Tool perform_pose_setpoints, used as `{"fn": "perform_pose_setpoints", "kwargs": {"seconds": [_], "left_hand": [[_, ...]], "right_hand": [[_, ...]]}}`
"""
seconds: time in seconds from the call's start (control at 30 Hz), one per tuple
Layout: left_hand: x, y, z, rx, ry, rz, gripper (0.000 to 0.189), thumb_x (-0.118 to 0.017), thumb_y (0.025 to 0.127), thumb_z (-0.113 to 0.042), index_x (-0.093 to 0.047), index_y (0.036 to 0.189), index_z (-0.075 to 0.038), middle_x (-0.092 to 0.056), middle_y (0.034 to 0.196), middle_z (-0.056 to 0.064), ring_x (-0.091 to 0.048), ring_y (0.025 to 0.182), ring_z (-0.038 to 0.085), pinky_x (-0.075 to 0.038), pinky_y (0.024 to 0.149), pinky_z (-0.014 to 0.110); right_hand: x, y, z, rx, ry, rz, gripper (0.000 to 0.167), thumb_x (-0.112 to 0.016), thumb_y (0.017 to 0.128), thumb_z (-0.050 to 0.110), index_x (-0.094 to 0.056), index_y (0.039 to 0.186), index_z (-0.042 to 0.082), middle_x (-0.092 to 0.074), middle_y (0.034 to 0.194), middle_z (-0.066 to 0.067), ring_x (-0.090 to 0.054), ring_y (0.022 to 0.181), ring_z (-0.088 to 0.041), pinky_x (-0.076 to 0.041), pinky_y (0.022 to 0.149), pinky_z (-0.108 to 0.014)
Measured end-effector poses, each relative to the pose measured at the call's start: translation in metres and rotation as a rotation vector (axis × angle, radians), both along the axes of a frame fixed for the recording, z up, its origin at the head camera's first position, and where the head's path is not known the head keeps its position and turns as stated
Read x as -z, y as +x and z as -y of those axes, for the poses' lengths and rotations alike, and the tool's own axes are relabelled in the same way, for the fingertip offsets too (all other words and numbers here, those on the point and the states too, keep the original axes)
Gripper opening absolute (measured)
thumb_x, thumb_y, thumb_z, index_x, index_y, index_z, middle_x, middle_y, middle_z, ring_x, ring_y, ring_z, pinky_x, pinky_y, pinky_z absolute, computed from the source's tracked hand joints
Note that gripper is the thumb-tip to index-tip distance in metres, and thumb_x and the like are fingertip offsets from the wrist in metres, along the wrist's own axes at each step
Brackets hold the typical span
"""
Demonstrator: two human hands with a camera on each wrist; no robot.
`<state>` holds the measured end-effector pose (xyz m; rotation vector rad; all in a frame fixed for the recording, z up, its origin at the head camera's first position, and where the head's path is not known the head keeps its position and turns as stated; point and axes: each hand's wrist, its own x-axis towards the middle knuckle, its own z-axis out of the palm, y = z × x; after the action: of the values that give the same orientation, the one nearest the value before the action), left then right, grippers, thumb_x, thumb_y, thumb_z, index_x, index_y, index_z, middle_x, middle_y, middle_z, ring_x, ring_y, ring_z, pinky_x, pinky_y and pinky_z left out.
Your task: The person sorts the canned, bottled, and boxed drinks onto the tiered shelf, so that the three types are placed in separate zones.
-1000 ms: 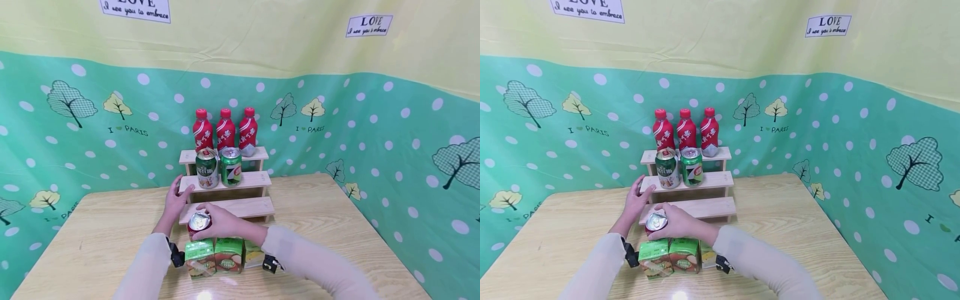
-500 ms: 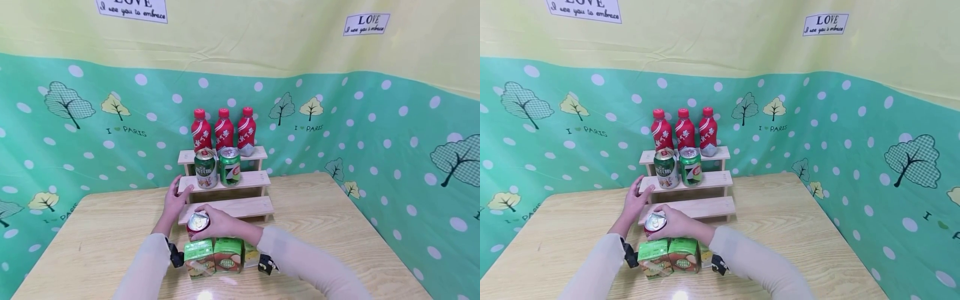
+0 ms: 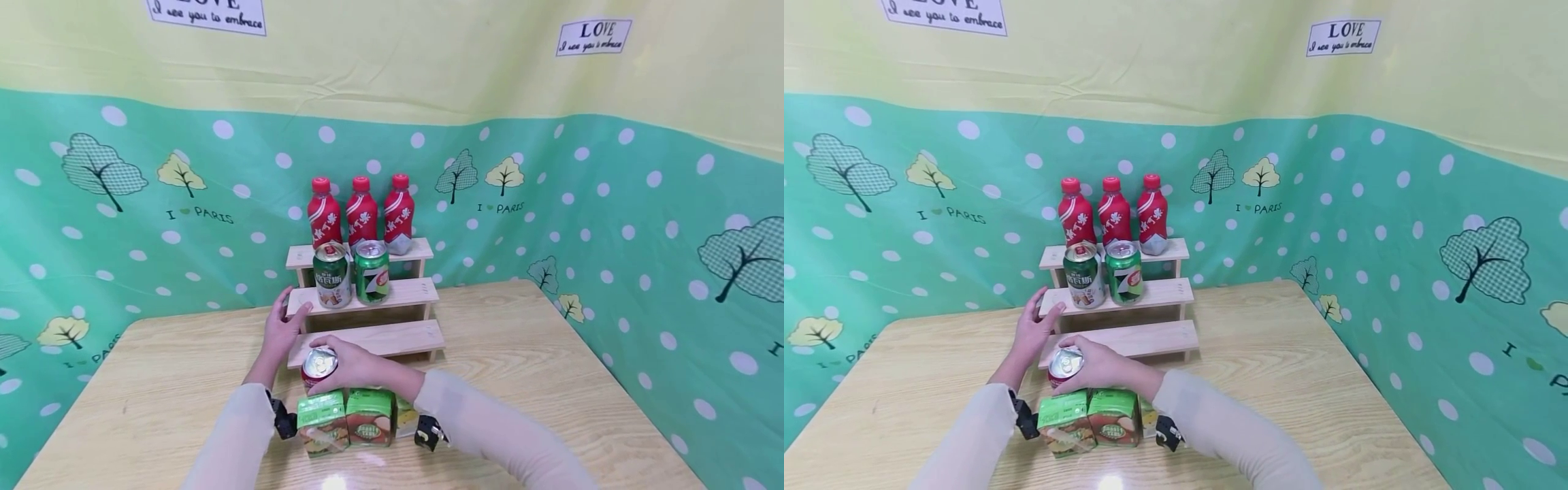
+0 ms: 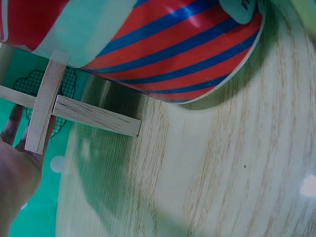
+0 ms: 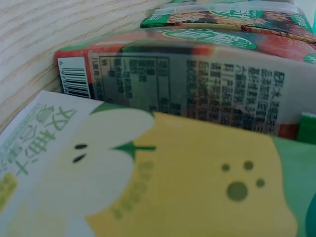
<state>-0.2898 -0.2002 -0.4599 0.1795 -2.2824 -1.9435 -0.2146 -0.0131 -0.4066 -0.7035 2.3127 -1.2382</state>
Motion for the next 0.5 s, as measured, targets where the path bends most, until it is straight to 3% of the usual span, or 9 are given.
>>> {"fn": "perform_pose_setpoints", "kwargs": {"seconds": [0.27, 0.5], "left_hand": [[-0.0004, -0.0006, 0.0019, -0.002, -0.005, 0.003, 0.077, -0.064, 0.085, -0.046, -0.023, 0.148, -0.029, -0.043, 0.143, 0.018, -0.051, 0.112, 0.028, -0.047, 0.078, 0.018], [0.0007, -0.0011, 0.0020, 0.001, -0.018, 0.001, 0.078, -0.063, 0.084, -0.049, -0.024, 0.148, -0.029, -0.044, 0.142, 0.017, -0.054, 0.105, 0.023, -0.048, 0.076, 0.020]], "right_hand": [[-0.0006, 0.0034, 0.0046, 0.036, 0.072, -0.098, 0.070, -0.085, 0.066, 0.029, -0.051, 0.126, 0.017, -0.063, 0.108, 0.008, -0.058, 0.097, -0.002, -0.046, 0.087, -0.017], [-0.0045, 0.0047, 0.0019, 0.035, 0.098, -0.118, 0.070, -0.084, 0.067, 0.030, -0.051, 0.127, 0.014, -0.063, 0.106, 0.006, -0.058, 0.093, -0.002, -0.047, 0.083, -0.017]]}}
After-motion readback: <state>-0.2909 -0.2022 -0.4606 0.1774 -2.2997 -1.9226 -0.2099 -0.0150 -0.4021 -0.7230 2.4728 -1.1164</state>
